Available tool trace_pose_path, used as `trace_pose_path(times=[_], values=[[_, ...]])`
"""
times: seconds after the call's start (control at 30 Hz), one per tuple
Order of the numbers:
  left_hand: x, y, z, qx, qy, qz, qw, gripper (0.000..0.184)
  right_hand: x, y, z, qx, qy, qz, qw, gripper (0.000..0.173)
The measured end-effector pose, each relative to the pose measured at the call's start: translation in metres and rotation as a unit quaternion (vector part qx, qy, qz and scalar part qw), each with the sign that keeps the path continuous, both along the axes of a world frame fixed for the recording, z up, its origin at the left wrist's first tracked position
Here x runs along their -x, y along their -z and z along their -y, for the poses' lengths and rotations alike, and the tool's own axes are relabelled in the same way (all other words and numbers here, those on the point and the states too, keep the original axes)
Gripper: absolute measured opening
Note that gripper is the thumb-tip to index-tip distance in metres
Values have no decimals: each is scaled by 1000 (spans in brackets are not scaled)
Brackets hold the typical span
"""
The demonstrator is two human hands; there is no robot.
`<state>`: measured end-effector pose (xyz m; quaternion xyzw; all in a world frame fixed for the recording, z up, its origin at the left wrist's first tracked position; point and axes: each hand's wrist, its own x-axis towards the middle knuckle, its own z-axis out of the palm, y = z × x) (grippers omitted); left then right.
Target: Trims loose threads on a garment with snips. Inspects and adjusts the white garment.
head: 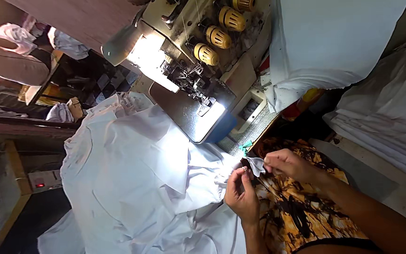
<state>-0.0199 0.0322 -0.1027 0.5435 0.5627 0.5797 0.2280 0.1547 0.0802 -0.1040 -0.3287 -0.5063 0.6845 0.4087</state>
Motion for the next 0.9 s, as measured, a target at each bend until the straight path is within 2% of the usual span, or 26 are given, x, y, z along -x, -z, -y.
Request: trace_pose_path(times=[0.13, 0.23, 0.43, 0.47, 0.53, 0.6, 0.67, 0.77, 0.83, 0.9], values=[[5, -10, 8, -5, 40, 48, 998, 10, -17, 1, -1, 99, 76, -47, 991, 42], [-4, -19, 4, -20, 47, 55, 997, 10, -18, 8, -1, 125, 96, -76, 985, 43], [-19, -43, -49, -9, 23, 4, 1000, 9, -5, 10, 5, 174, 108, -62, 977, 37], [-18, -49, -58, 13, 33, 15, 999, 13, -3, 10, 6, 179, 108, -56, 976, 37], [-15, -60, -68, 51, 78, 36, 995, 38, 0, 11, 7, 177, 109, -37, 977, 34], [-11, -64, -67, 50, 110, 33, 992, 52, 1, 13, 8, 160, 117, 0, 980, 28], [-6, -61, -54, 36, 115, 33, 992, 46, 2, 17, 9, 126, 108, 46, 985, 25], [3, -42, -22, 46, 93, 57, 993, 18, 7, 21, 10, 107, 75, 83, 988, 25], [7, -22, 0, 88, 87, 78, 989, 16, 10, 21, 11, 110, 62, 85, 988, 18], [7, -2, 17, 125, 83, 98, 984, 17, 11, 22, 13, 70, 76, 72, 992, 14]])
